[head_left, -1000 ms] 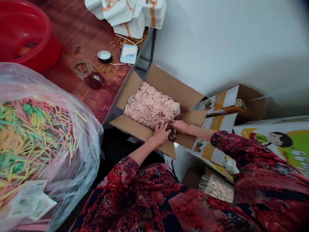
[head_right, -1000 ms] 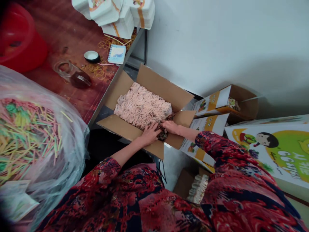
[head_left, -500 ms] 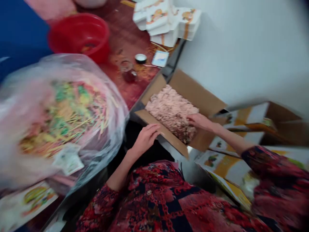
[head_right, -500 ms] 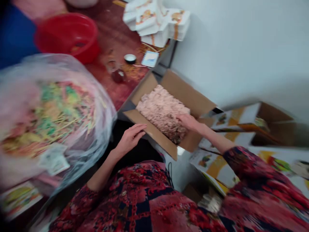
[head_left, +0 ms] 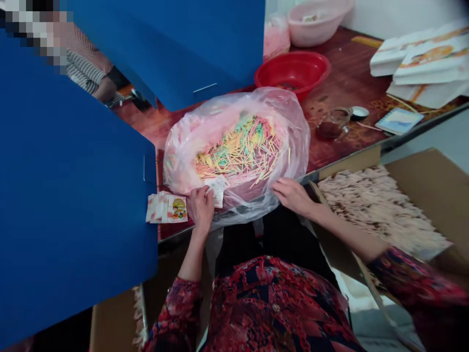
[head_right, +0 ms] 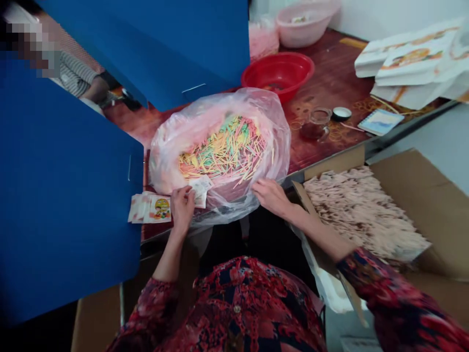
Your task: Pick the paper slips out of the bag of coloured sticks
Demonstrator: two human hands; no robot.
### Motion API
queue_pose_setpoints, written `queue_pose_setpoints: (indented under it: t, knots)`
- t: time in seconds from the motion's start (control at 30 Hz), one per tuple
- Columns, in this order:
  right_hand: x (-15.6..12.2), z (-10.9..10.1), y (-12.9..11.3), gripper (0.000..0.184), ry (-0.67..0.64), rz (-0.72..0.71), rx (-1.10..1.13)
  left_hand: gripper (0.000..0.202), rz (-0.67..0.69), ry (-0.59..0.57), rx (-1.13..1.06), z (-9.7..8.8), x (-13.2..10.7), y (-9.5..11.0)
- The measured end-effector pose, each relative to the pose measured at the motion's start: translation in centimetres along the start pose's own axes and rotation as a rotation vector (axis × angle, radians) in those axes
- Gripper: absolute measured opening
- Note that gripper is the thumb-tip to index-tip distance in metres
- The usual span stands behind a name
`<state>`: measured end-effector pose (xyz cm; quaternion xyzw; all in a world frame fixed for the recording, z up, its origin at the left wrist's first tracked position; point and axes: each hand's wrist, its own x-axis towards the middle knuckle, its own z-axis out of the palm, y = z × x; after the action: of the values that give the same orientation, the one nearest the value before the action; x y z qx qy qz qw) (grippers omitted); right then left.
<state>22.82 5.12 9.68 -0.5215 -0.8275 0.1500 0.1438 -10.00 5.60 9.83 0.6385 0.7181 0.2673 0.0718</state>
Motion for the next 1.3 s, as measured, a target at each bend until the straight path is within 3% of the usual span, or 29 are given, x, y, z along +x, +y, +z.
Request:
queue_pose_setpoints:
  t: [0.13,0.27,0.5,0.67,0.77,0.9,1.03,1.2,1.3]
  knots:
    - [5.1,0.6,-0.7,0.033,-0.024,0.013,-0.228,0.033,0.077,-0.055,0.153,0.4,2.3,0.7]
    - [7.6,0.0,0.6,0.040,-0.134,-0.055,-0.359,0.029,0.007,-0.106,0.169,1.5,3.2,1.3]
    - [8.3,-0.1,2.5,0.039,-0.191,-0.219,-0.437,0.018,-0.092,-0.072,0.061,1.6,3.4,1.5]
    - [8.1,0.0,2.8,0.041,-0.192,-0.250,-0.502,0.010,-0.071,-0.046,0.032,2.2,3.4,1.1]
    - [7.9,0.1,2.7,0.039,-0.165,-0.243,-0.426,0.008,-0.036,-0.016,0.032,2.4,3.5,0.4]
    - [8.2,0.5,2.4,0.033,-0.042,-0.026,-0.214,0.009,-0.031,0.016,-0.072,1.9,3.7,-0.2]
    - [10.5,0.3,1.5,0.034,0.058,0.249,-0.017,0.009,-0.105,0.039,-0.252,1.4,3.8,-0.3]
    - [15.0,-0.6,-0.9,0.032,-0.104,0.532,-0.030,0.016,-0.198,0.065,-0.446,0.7,3.4,0.1]
    - [16.8,0.0,-2.4,0.046,-0.173,0.625,-0.062,0.019,-0.232,0.053,-0.588,0.6,3.1,0.4]
